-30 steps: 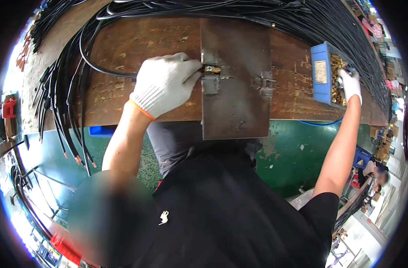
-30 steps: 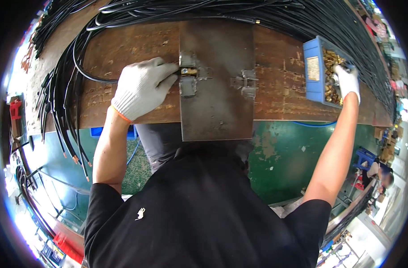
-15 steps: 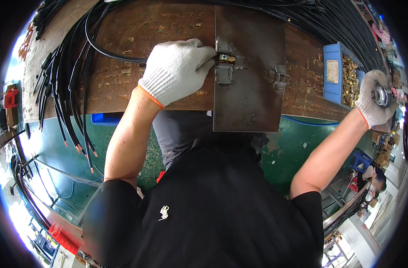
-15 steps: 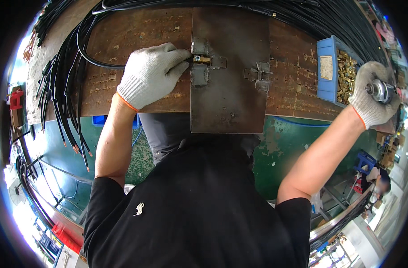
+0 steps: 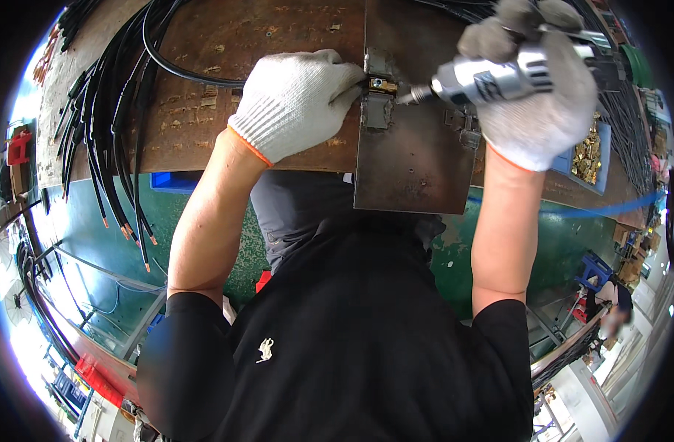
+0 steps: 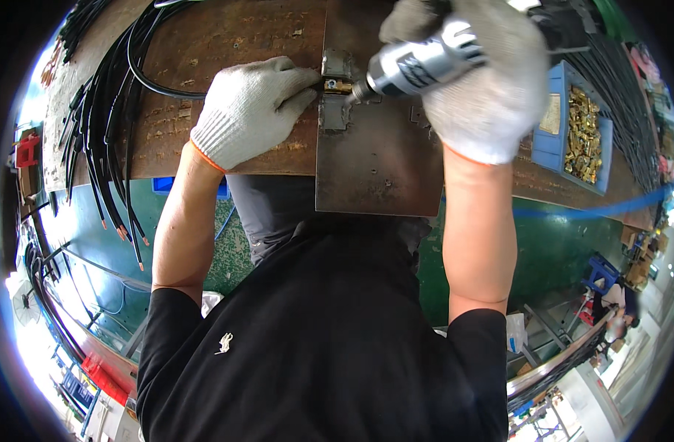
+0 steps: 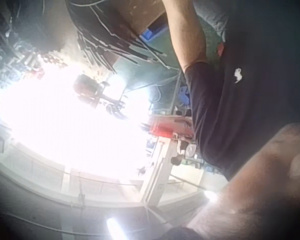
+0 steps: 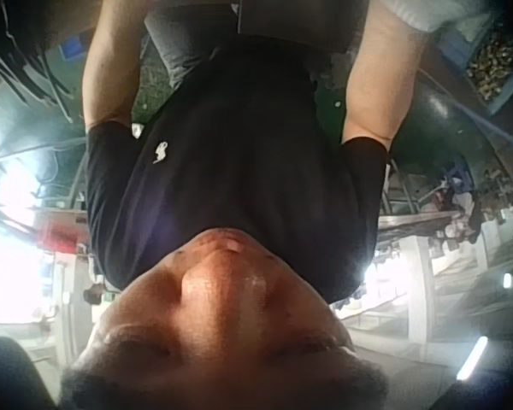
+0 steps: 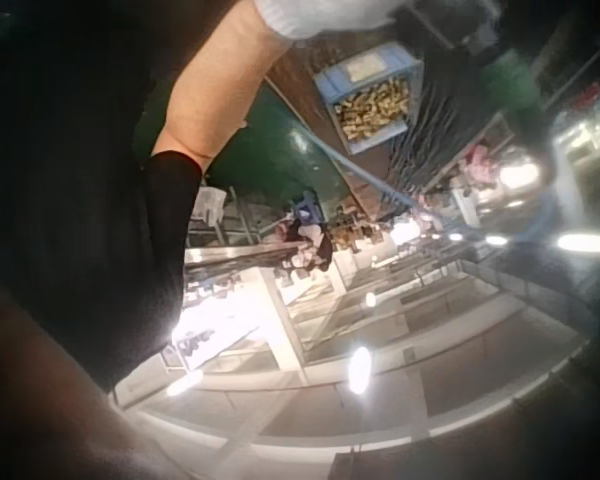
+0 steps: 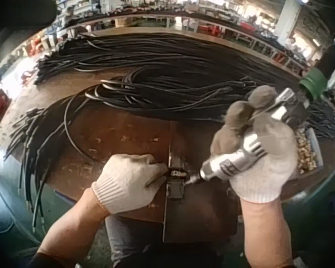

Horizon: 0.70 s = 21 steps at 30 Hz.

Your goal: The person assembles brass metal connectors onto cables using a power screwdriver at a fabrication workstation.

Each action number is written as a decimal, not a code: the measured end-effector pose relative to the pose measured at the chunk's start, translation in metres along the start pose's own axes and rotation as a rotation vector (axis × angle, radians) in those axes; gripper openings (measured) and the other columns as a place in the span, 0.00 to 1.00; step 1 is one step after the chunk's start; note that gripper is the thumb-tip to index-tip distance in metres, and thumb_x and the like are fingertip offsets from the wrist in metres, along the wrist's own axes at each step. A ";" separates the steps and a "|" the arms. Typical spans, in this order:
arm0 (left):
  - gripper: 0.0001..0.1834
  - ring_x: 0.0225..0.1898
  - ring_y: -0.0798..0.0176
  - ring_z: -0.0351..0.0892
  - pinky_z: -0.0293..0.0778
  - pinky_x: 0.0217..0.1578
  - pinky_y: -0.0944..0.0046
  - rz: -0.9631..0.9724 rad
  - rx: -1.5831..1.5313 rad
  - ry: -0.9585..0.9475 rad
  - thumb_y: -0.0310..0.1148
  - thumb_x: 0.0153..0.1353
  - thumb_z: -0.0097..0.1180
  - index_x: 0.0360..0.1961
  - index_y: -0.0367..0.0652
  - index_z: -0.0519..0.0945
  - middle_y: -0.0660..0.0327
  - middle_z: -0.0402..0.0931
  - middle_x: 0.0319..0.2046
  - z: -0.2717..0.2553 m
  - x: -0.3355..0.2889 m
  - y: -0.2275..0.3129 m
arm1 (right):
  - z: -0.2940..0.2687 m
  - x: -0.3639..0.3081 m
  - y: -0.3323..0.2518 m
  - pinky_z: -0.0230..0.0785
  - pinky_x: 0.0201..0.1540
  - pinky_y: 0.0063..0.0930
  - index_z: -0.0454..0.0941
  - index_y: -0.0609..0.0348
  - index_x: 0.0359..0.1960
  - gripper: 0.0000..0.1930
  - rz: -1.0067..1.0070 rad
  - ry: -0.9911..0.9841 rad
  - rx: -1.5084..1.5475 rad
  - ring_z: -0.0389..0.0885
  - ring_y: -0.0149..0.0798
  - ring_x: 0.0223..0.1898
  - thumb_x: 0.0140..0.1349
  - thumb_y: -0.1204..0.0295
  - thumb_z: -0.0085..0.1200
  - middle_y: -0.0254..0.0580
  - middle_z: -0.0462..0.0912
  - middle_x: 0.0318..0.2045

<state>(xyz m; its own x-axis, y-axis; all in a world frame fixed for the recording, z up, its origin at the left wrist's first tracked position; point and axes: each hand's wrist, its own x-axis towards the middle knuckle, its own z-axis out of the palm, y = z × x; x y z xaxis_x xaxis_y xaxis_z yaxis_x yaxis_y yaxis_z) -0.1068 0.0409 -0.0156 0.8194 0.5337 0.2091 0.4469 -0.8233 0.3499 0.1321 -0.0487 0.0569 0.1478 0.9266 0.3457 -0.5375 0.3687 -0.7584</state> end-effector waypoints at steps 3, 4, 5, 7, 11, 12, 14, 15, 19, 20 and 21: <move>0.13 0.42 0.49 0.90 0.85 0.44 0.52 -0.025 0.037 -0.018 0.41 0.71 0.61 0.49 0.51 0.91 0.59 0.88 0.41 -0.002 -0.005 -0.001 | 0.039 -0.004 0.029 0.88 0.43 0.38 0.76 0.64 0.58 0.13 -0.117 0.012 0.082 0.91 0.44 0.42 0.75 0.74 0.53 0.58 0.87 0.47; 0.13 0.42 0.49 0.90 0.85 0.44 0.52 -0.025 0.044 -0.025 0.41 0.72 0.61 0.49 0.51 0.91 0.59 0.88 0.41 -0.002 -0.004 -0.001 | 0.039 -0.003 0.030 0.88 0.43 0.38 0.76 0.64 0.58 0.14 -0.116 0.014 0.072 0.91 0.44 0.42 0.75 0.75 0.54 0.59 0.87 0.47; 0.13 0.42 0.49 0.90 0.85 0.44 0.52 -0.024 0.039 -0.025 0.41 0.72 0.61 0.49 0.51 0.91 0.59 0.88 0.41 -0.001 -0.004 -0.002 | 0.039 -0.002 0.032 0.88 0.42 0.38 0.75 0.64 0.59 0.14 -0.115 0.015 0.062 0.91 0.45 0.42 0.74 0.75 0.55 0.60 0.86 0.47; 0.13 0.43 0.49 0.90 0.85 0.44 0.52 -0.015 0.026 -0.010 0.42 0.72 0.61 0.49 0.51 0.91 0.59 0.88 0.41 0.001 -0.005 -0.003 | 0.036 0.000 0.036 0.89 0.41 0.38 0.74 0.64 0.60 0.16 -0.112 0.018 0.048 0.92 0.46 0.42 0.73 0.77 0.57 0.61 0.86 0.47; 0.13 0.43 0.49 0.90 0.85 0.44 0.53 -0.034 0.031 -0.034 0.42 0.72 0.61 0.49 0.51 0.91 0.59 0.88 0.41 0.002 -0.004 -0.004 | 0.026 0.003 0.047 0.90 0.39 0.39 0.72 0.63 0.62 0.20 -0.087 0.051 0.014 0.92 0.48 0.41 0.71 0.78 0.61 0.64 0.85 0.49; 0.13 0.42 0.48 0.90 0.85 0.44 0.53 -0.018 0.036 -0.016 0.42 0.72 0.61 0.49 0.52 0.91 0.59 0.88 0.41 0.002 -0.005 -0.005 | 0.024 0.004 0.048 0.90 0.39 0.39 0.72 0.63 0.62 0.20 -0.084 0.051 0.016 0.92 0.48 0.41 0.71 0.78 0.61 0.64 0.85 0.49; 0.13 0.42 0.48 0.90 0.85 0.43 0.53 0.000 0.043 -0.006 0.42 0.72 0.61 0.49 0.52 0.91 0.59 0.88 0.42 0.003 -0.004 -0.004 | 0.021 0.005 0.045 0.90 0.41 0.40 0.74 0.65 0.60 0.20 0.011 -0.043 0.078 0.91 0.50 0.42 0.71 0.71 0.64 0.65 0.85 0.48; 0.12 0.42 0.49 0.90 0.85 0.43 0.53 0.004 0.046 -0.004 0.42 0.71 0.62 0.49 0.51 0.91 0.59 0.88 0.42 0.002 -0.003 -0.003 | 0.020 0.006 0.043 0.90 0.41 0.41 0.74 0.66 0.59 0.21 0.057 -0.090 0.110 0.91 0.52 0.42 0.71 0.68 0.65 0.65 0.85 0.48; 0.13 0.39 0.48 0.91 0.86 0.41 0.50 0.047 0.017 0.074 0.41 0.70 0.59 0.45 0.51 0.92 0.57 0.89 0.37 0.004 -0.005 -0.007 | 0.013 0.045 0.039 0.90 0.44 0.45 0.78 0.71 0.55 0.29 0.252 -0.318 0.136 0.90 0.57 0.46 0.69 0.54 0.69 0.65 0.86 0.45; 0.13 0.39 0.48 0.91 0.86 0.41 0.50 0.060 0.010 0.072 0.41 0.70 0.59 0.45 0.51 0.92 0.57 0.89 0.37 0.003 -0.002 -0.004 | -0.002 0.066 0.021 0.90 0.44 0.45 0.78 0.70 0.57 0.30 0.303 -0.602 -0.129 0.90 0.57 0.47 0.68 0.53 0.70 0.63 0.87 0.44; 0.13 0.39 0.48 0.91 0.86 0.40 0.50 0.044 0.023 0.037 0.41 0.70 0.59 0.45 0.51 0.92 0.57 0.89 0.37 0.000 -0.002 -0.003 | 0.002 0.061 0.022 0.90 0.44 0.45 0.78 0.70 0.57 0.30 0.304 -0.598 -0.130 0.90 0.57 0.47 0.68 0.53 0.70 0.63 0.87 0.44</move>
<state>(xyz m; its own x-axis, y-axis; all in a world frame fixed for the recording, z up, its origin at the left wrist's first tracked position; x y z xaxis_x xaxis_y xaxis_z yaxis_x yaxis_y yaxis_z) -0.1094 0.0420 -0.0167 0.8248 0.5034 0.2575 0.4193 -0.8501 0.3186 0.1279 0.0157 0.0628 -0.4977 0.8044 0.3245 -0.3727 0.1395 -0.9174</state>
